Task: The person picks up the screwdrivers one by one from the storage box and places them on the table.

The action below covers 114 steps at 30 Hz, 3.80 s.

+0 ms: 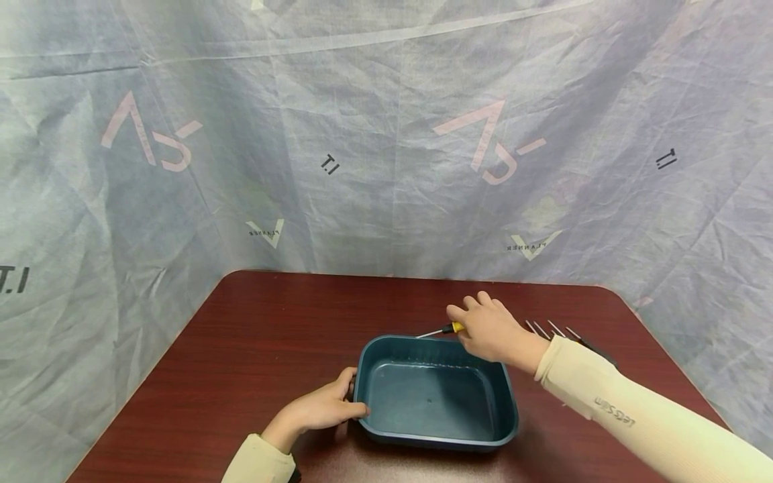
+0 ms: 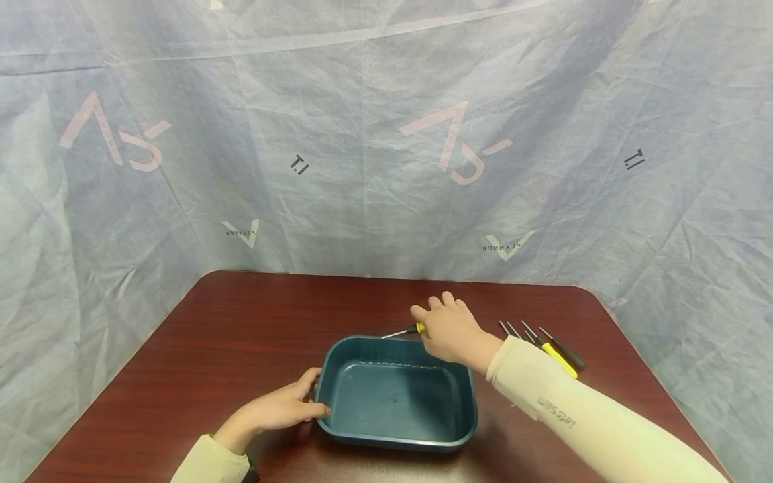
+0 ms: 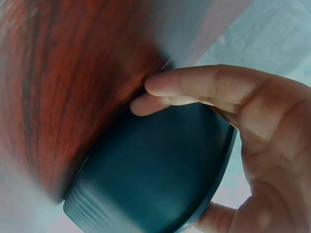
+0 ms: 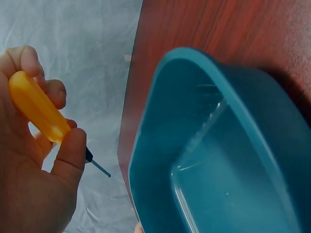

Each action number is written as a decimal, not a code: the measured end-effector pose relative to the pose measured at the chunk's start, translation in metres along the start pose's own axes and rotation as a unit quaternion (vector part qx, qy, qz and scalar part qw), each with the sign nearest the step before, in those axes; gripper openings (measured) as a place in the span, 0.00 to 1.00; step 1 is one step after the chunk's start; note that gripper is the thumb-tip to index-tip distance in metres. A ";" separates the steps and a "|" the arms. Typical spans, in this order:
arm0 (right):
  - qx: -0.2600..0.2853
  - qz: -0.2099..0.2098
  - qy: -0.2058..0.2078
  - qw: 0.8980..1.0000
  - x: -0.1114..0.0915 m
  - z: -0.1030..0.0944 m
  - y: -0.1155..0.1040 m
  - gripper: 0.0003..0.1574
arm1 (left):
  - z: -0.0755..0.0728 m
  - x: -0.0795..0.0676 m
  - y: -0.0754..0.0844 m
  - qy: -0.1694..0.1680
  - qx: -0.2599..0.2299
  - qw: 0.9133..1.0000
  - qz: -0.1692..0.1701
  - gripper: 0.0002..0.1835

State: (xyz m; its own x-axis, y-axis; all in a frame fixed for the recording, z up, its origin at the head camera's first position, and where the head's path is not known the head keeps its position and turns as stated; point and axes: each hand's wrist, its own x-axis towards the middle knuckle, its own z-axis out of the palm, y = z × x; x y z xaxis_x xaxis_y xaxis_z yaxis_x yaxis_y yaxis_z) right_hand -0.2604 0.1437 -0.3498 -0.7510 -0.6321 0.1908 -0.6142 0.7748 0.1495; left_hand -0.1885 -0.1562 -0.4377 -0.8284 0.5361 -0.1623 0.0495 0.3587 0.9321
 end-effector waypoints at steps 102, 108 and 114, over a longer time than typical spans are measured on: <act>0.103 0.248 -0.083 0.960 -0.069 0.010 0.143 0.18 | 0.001 0.001 0.000 0.006 0.002 1.000 0.000 0.33; 0.114 0.265 -0.091 0.953 -0.077 0.013 0.152 0.19 | 0.001 0.000 0.002 0.007 0.005 1.000 -0.002 0.34; 0.128 0.277 -0.104 0.946 -0.083 0.015 0.160 0.23 | 0.001 -0.001 0.002 0.006 0.005 1.000 -0.002 0.34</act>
State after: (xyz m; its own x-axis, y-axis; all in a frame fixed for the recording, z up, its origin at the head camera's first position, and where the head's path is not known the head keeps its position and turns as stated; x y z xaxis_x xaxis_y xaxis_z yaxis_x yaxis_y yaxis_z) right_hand -0.2995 0.3199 -0.3560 -0.9903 -0.1361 -0.0279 -0.1298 0.9780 -0.1630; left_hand -0.1870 -0.1547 -0.4360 -0.8347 0.5264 -0.1616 0.0528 0.3686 0.9281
